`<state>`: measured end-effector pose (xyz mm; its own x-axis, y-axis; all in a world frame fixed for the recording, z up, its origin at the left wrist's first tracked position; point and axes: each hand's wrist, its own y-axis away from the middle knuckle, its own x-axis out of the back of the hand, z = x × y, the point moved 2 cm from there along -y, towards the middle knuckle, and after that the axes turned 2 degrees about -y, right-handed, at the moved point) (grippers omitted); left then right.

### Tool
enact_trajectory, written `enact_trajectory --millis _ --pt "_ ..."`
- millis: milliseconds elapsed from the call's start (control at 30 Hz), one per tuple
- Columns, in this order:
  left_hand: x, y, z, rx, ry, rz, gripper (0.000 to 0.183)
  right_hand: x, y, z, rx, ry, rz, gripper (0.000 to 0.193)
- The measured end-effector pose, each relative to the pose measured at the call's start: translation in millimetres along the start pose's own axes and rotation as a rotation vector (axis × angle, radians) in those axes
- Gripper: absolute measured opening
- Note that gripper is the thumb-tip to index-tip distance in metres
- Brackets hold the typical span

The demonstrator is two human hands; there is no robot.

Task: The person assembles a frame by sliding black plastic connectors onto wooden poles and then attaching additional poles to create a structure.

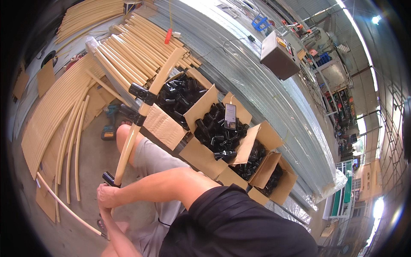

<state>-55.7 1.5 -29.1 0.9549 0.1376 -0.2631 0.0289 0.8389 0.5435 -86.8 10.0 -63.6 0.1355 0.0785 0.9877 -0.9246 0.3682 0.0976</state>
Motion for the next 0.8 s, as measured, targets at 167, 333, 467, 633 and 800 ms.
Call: enact_trajectory --millis 167,333,467,633,800 --pt "51 26 9 -0.011 -0.019 0.099 0.042 84 7 -2 0.061 0.028 0.038 0.025" --pt "0 13 -3 0.005 -0.005 0.000 0.042 43 17 9 -0.107 0.196 -0.140 0.028" --pt "44 39 2 -0.010 0.009 0.075 0.043 135 72 43 -0.067 -0.230 0.399 0.018" --pt "65 36 4 0.067 -0.054 -0.080 0.048 196 319 207 -0.499 -0.713 0.641 0.018" --pt "38 44 -2 0.067 -0.105 0.055 0.060 74 698 304 -1.889 -0.740 1.167 0.022"
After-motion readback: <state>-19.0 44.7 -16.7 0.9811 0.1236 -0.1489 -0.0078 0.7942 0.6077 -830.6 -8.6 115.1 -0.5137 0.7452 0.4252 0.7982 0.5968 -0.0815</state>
